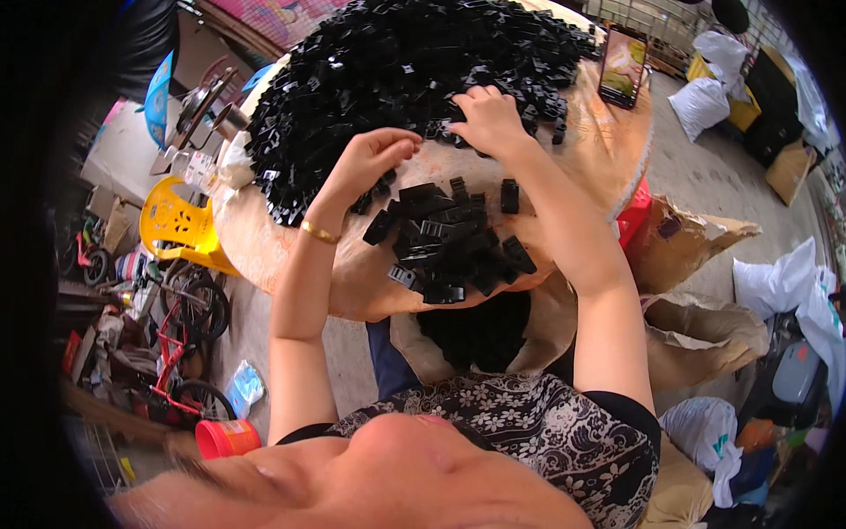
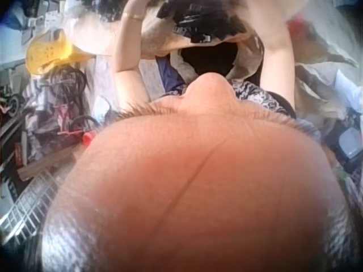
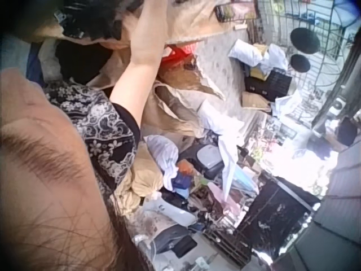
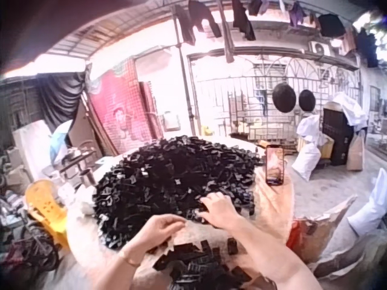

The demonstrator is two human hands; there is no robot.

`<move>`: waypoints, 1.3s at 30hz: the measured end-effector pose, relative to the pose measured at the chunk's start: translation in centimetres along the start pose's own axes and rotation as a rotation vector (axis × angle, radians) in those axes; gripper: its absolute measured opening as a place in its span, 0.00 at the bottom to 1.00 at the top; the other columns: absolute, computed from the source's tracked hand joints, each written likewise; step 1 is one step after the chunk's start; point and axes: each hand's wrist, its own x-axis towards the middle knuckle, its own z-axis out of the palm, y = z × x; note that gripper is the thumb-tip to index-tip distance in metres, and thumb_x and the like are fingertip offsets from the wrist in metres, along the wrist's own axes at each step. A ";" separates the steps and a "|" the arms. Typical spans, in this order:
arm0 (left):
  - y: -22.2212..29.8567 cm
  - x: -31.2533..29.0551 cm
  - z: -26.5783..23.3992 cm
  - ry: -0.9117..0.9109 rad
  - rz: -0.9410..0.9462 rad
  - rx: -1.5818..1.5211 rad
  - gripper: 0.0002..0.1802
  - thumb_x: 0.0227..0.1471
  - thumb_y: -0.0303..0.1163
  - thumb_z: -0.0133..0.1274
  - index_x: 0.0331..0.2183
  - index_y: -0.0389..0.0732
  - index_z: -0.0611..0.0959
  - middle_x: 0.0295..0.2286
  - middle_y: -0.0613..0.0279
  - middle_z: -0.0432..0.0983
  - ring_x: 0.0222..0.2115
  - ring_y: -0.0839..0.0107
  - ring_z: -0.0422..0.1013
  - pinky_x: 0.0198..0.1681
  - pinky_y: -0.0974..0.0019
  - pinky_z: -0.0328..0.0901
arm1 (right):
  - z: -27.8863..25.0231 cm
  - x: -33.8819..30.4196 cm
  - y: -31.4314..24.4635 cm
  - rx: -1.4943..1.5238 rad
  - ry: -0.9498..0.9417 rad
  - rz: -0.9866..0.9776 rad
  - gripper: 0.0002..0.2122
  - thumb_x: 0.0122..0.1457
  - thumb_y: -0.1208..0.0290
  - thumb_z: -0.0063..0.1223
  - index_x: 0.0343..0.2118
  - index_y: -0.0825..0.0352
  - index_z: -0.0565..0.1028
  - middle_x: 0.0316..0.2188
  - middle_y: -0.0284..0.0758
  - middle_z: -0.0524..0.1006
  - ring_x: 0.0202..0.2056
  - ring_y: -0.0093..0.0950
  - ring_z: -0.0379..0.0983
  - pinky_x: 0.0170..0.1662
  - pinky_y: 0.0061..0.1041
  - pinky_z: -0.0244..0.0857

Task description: The person assembles black plastic components by hand, joining pieces from a pile on the table, placing the assembled parts into a smaller stack, and sweeping them into a bag.

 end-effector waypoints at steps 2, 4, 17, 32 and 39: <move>-0.7 1.2 -0.5 0.162 -0.101 0.019 0.12 0.51 0.31 0.50 0.36 0.33 0.79 0.28 0.64 0.76 0.29 0.80 0.70 0.33 0.77 0.64 | 0.1 0.2 0.1 -0.041 -0.126 0.026 0.18 0.47 0.60 0.56 0.41 0.59 0.73 0.37 0.34 0.73 0.44 0.33 0.66 0.47 0.35 0.57; -2.0 2.6 -1.2 0.202 -0.083 0.182 0.13 0.49 0.31 0.52 0.36 0.34 0.80 0.28 0.62 0.77 0.28 0.76 0.71 0.32 0.75 0.65 | 0.4 0.4 0.0 -0.032 -0.132 0.015 0.17 0.47 0.59 0.56 0.41 0.59 0.73 0.37 0.34 0.73 0.43 0.33 0.66 0.47 0.35 0.57; -2.6 10.8 2.9 0.231 0.137 0.948 0.20 0.40 0.31 0.52 0.40 0.40 0.77 0.39 0.52 0.70 0.41 0.54 0.67 0.45 0.60 0.63 | 1.6 0.0 -1.5 -0.152 -0.117 -0.148 0.09 0.45 0.75 0.47 0.32 0.64 0.74 0.33 0.34 0.74 0.41 0.32 0.67 0.47 0.43 0.55; -3.1 3.4 -0.5 0.470 0.356 0.556 0.20 0.38 0.23 0.57 0.38 0.38 0.75 0.29 0.57 0.73 0.29 0.65 0.71 0.34 0.67 0.66 | -1.3 1.1 -0.7 0.603 0.224 0.064 0.13 0.43 0.73 0.54 0.35 0.67 0.74 0.28 0.39 0.73 0.29 0.32 0.72 0.34 0.26 0.67; -2.1 2.3 -0.2 0.326 0.041 0.162 0.24 0.35 0.23 0.58 0.41 0.36 0.73 0.27 0.63 0.72 0.27 0.76 0.67 0.34 0.72 0.65 | -0.6 1.3 -0.3 0.821 0.240 0.124 0.10 0.43 0.72 0.58 0.31 0.67 0.76 0.27 0.33 0.75 0.27 0.22 0.69 0.32 0.20 0.64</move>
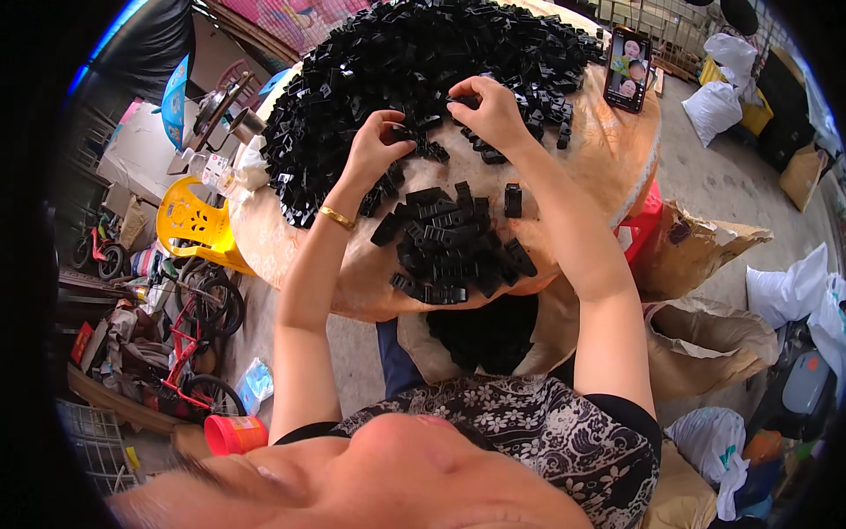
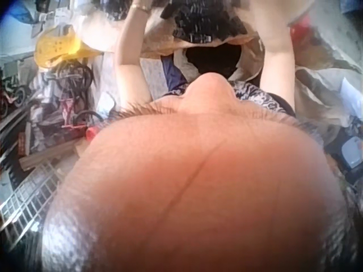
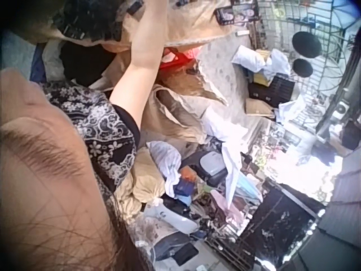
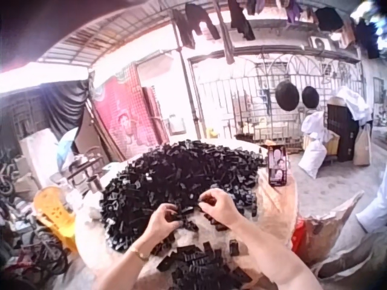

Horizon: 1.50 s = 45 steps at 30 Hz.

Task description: The person assembles black plastic components by hand, joining pieces from a pile on the table, placing the assembled parts into a smaller stack, and sweeping them into a bag.

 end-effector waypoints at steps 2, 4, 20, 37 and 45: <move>0.3 0.1 0.1 -0.086 -0.030 -0.099 0.24 0.37 0.21 0.56 0.42 0.32 0.72 0.31 0.62 0.75 0.29 0.79 0.69 0.35 0.75 0.65 | -0.1 0.1 0.4 0.034 -0.023 0.033 0.11 0.43 0.73 0.58 0.32 0.67 0.76 0.27 0.32 0.75 0.27 0.20 0.69 0.32 0.19 0.64; 0.2 0.1 0.1 -0.067 -0.011 -0.126 0.23 0.39 0.20 0.55 0.42 0.32 0.72 0.32 0.61 0.75 0.29 0.79 0.69 0.35 0.75 0.65 | 0.0 0.1 -0.2 0.076 -0.052 0.067 0.11 0.43 0.73 0.58 0.33 0.67 0.76 0.27 0.31 0.75 0.26 0.19 0.69 0.32 0.18 0.64; -0.7 2.3 0.1 0.303 0.327 0.570 0.18 0.41 0.36 0.59 0.35 0.38 0.79 0.27 0.54 0.74 0.28 0.59 0.71 0.36 0.62 0.66 | -1.1 0.2 -1.3 0.290 -0.131 0.182 0.14 0.49 0.66 0.59 0.33 0.70 0.74 0.22 0.30 0.74 0.23 0.15 0.69 0.27 0.13 0.65; -1.3 11.9 1.4 0.269 0.077 0.919 0.19 0.38 0.38 0.59 0.34 0.41 0.75 0.38 0.52 0.67 0.40 0.55 0.65 0.37 0.56 0.66 | -0.3 0.3 -1.4 0.043 0.082 0.008 0.17 0.51 0.61 0.57 0.35 0.71 0.72 0.21 0.34 0.75 0.18 0.21 0.71 0.22 0.17 0.64; -0.7 8.3 1.6 0.249 0.316 0.782 0.14 0.37 0.38 0.59 0.31 0.46 0.82 0.31 0.59 0.73 0.37 0.58 0.67 0.38 0.58 0.65 | 0.1 0.2 -0.3 -0.054 0.026 -0.088 0.16 0.53 0.66 0.55 0.41 0.71 0.71 0.29 0.43 0.77 0.26 0.32 0.74 0.31 0.24 0.67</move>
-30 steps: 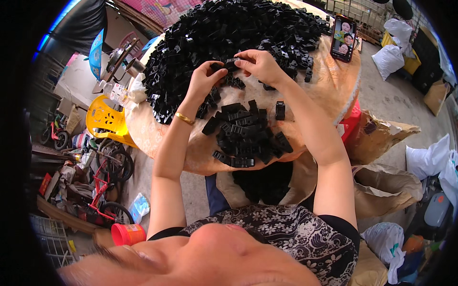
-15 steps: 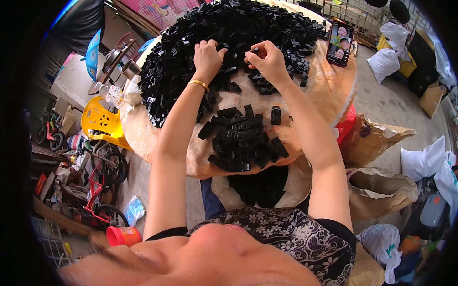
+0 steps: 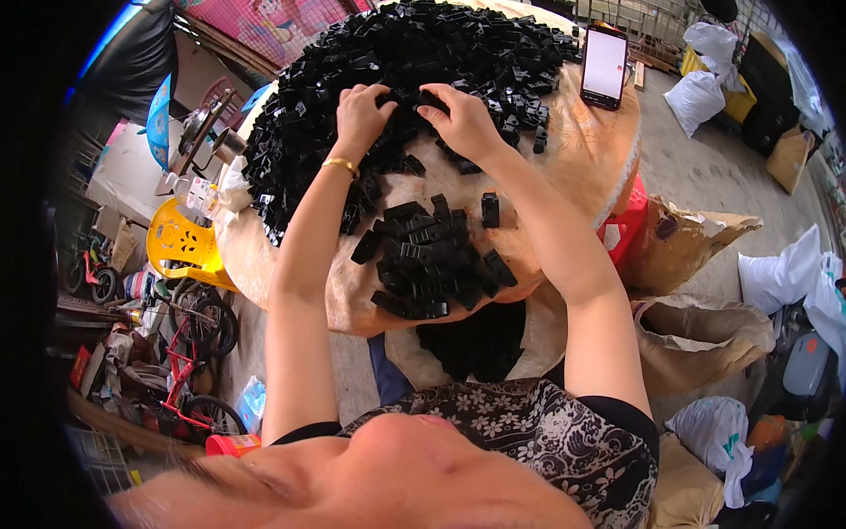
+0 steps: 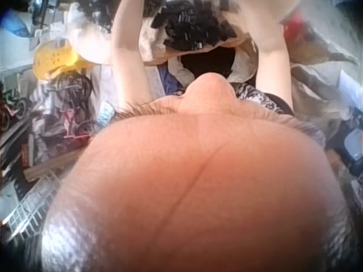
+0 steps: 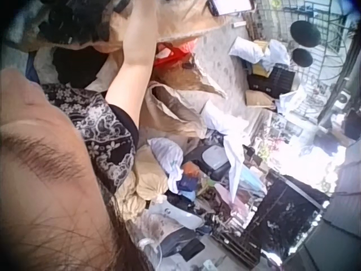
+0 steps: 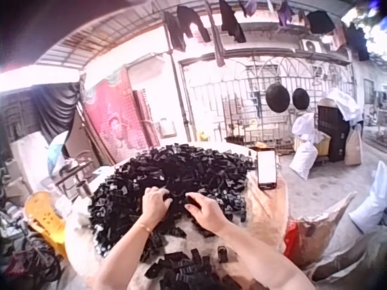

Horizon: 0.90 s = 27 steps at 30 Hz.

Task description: The person assembles black plastic components by hand, joining pieces from a pile on the table, placing the assembled parts into a smaller stack, and sweeping them into a bag.

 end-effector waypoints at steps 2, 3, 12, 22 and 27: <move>0.8 -1.1 -1.3 0.116 0.039 -0.011 0.13 0.41 0.36 0.57 0.33 0.45 0.82 0.28 0.58 0.75 0.34 0.59 0.69 0.35 0.61 0.66 | 0.4 -0.2 0.7 0.087 0.006 -0.042 0.15 0.53 0.69 0.53 0.42 0.71 0.70 0.30 0.45 0.76 0.27 0.30 0.74 0.33 0.25 0.67; 0.4 -1.8 -2.3 0.117 -0.095 -0.251 0.11 0.43 0.34 0.56 0.33 0.44 0.82 0.26 0.58 0.75 0.30 0.61 0.71 0.33 0.64 0.66 | 0.9 -0.2 -0.2 0.174 -0.081 0.120 0.15 0.54 0.71 0.51 0.43 0.73 0.69 0.32 0.44 0.76 0.28 0.26 0.74 0.33 0.24 0.68; 4.1 -8.3 -5.7 -0.033 -0.384 -0.969 0.23 0.48 0.18 0.49 0.47 0.35 0.64 0.32 0.58 0.72 0.34 0.74 0.70 0.40 0.72 0.67 | 2.8 -2.5 -4.0 0.305 -0.208 0.176 0.14 0.51 0.71 0.56 0.37 0.75 0.72 0.30 0.39 0.75 0.30 0.21 0.72 0.34 0.21 0.67; -0.1 -8.4 -7.2 -0.400 -0.673 -1.788 0.15 0.54 0.27 0.47 0.44 0.34 0.72 0.35 0.62 0.73 0.33 0.74 0.71 0.39 0.67 0.70 | 2.3 -2.4 -5.3 0.231 -0.362 -0.112 0.13 0.47 0.77 0.58 0.38 0.68 0.75 0.30 0.34 0.71 0.30 0.23 0.69 0.31 0.19 0.64; 1.6 -8.7 -7.7 -0.410 -0.629 -1.793 0.18 0.51 0.24 0.50 0.46 0.37 0.71 0.36 0.64 0.72 0.35 0.74 0.71 0.41 0.69 0.69 | 2.4 -2.5 -5.3 0.375 -0.262 0.103 0.12 0.48 0.77 0.58 0.36 0.71 0.74 0.29 0.33 0.74 0.29 0.20 0.72 0.32 0.18 0.66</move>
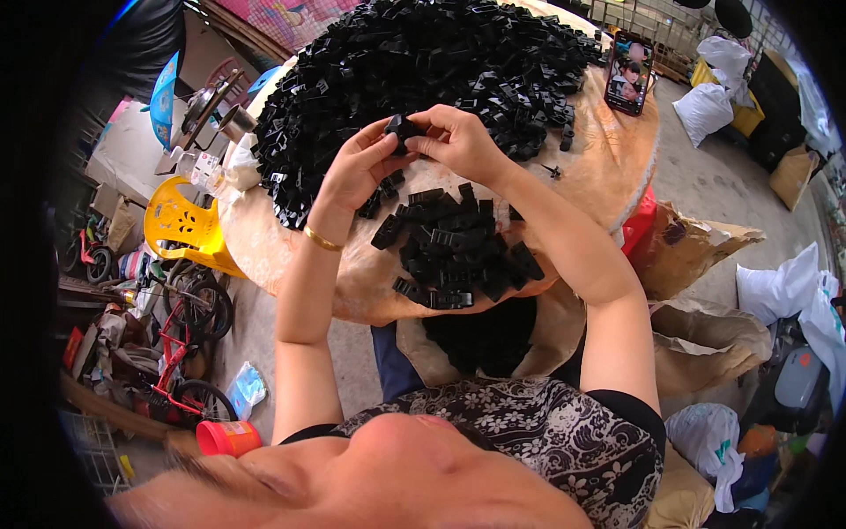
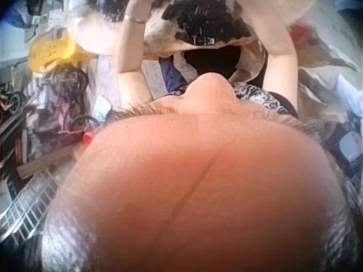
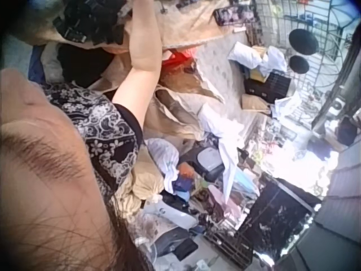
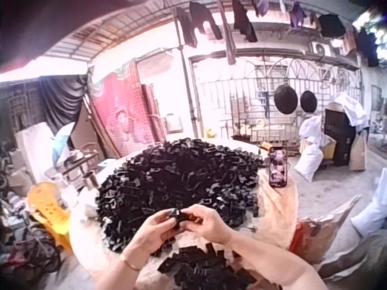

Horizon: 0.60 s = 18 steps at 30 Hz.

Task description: The person assembles black plastic components by hand, joining pieces from a pile on the table, placing the assembled parts into a smaller stack, and sweeping them into a bag.

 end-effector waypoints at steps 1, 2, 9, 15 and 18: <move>-0.4 0.0 0.3 -0.002 0.001 -0.002 0.18 0.51 0.24 0.50 0.46 0.37 0.71 0.36 0.64 0.72 0.35 0.74 0.71 0.41 0.69 0.69 | 0.0 0.0 -0.1 0.005 0.031 0.043 0.12 0.48 0.78 0.58 0.37 0.72 0.74 0.29 0.34 0.75 0.28 0.20 0.73 0.32 0.17 0.67; -0.8 0.0 0.7 0.045 0.077 0.057 0.19 0.50 0.24 0.51 0.46 0.37 0.72 0.36 0.64 0.72 0.35 0.75 0.71 0.41 0.70 0.68 | 0.1 0.1 0.7 -0.039 0.074 0.070 0.11 0.48 0.76 0.58 0.35 0.73 0.75 0.28 0.35 0.76 0.28 0.20 0.73 0.32 0.18 0.68; -1.4 0.0 1.5 0.153 0.200 0.172 0.20 0.46 0.25 0.56 0.43 0.34 0.74 0.33 0.63 0.74 0.34 0.77 0.69 0.39 0.74 0.66 | -0.3 0.1 0.4 -0.176 0.110 0.018 0.10 0.47 0.71 0.60 0.31 0.71 0.77 0.26 0.36 0.75 0.26 0.23 0.73 0.30 0.20 0.67; -3.1 0.4 1.6 0.321 0.298 0.517 0.17 0.49 0.26 0.53 0.42 0.32 0.74 0.30 0.62 0.75 0.27 0.81 0.68 0.30 0.79 0.64 | 1.1 -0.2 0.3 -0.526 0.108 -0.274 0.14 0.39 0.73 0.62 0.32 0.64 0.76 0.24 0.35 0.73 0.23 0.29 0.69 0.29 0.25 0.66; -1.5 0.0 2.1 0.277 0.266 0.328 0.13 0.53 0.25 0.47 0.41 0.31 0.72 0.33 0.55 0.75 0.32 0.73 0.72 0.37 0.74 0.68 | -0.2 0.4 0.2 -0.297 0.067 -0.170 0.13 0.43 0.70 0.62 0.34 0.66 0.76 0.27 0.35 0.74 0.22 0.25 0.70 0.27 0.21 0.65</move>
